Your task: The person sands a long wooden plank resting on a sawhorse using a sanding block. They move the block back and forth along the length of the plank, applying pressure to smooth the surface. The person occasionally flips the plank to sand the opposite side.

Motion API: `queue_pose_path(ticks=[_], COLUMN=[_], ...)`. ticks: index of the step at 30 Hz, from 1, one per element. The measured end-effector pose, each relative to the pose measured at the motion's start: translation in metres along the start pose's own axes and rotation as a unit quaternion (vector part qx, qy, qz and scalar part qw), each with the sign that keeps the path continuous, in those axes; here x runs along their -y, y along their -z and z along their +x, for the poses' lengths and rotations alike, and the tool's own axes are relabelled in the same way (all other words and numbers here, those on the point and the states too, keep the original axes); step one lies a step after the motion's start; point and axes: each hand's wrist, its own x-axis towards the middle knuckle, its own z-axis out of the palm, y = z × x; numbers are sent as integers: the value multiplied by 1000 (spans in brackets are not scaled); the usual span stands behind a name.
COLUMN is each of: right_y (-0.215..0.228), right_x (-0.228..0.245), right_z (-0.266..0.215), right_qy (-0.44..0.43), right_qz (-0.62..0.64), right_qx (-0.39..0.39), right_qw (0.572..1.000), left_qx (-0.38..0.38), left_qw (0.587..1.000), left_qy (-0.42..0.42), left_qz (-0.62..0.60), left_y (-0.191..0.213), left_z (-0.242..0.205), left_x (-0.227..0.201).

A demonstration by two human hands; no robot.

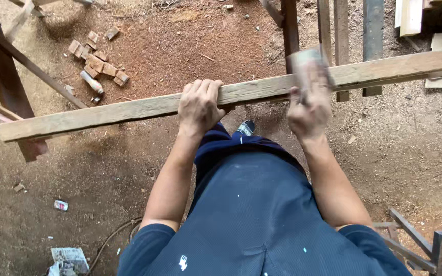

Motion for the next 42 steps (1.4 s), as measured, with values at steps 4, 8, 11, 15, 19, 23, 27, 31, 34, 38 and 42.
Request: queue_pose_path(ticks=[4,8,11,15,19,23,27,31,34,38,42], right_y=[-4,14,41,25,17,57,44,23,41,91,72], right_x=[62,28,-7,29,38,-60,-33,39,10,-84,-85], right_z=[-11,8,16,-1,-4,8,8,11,25,30,18], right_qy=[81,16,-73,9,36,-119,-80,35,-31,-276,-152], right_qz=[16,70,27,22,108,57,79,55,112,73,137], right_qx=[161,102,-37,32,67,-65,-68,82,25,-69,-61], right_qw=[984,992,996,999,991,989,991,994,993,956,977], left_qx=[-38,-8,22,48,45,79,193,89,168,310,263], left_qw=[999,1000,999,997,999,996,979,986,977,950,958], left_qy=[-6,-5,10,0,6,21,59,-108,-103,-29,-97], left_qz=[-23,-2,20,54,30,32,8,-94,-86,-28,-55], left_y=[8,13,12,10,11,22,34,26,18,21,10], left_z=[0,1,5,4,5,9,29,49,58,67,91], left_x=[-7,-4,-3,0,0,-3,-14,-34,-43,-46,-69])
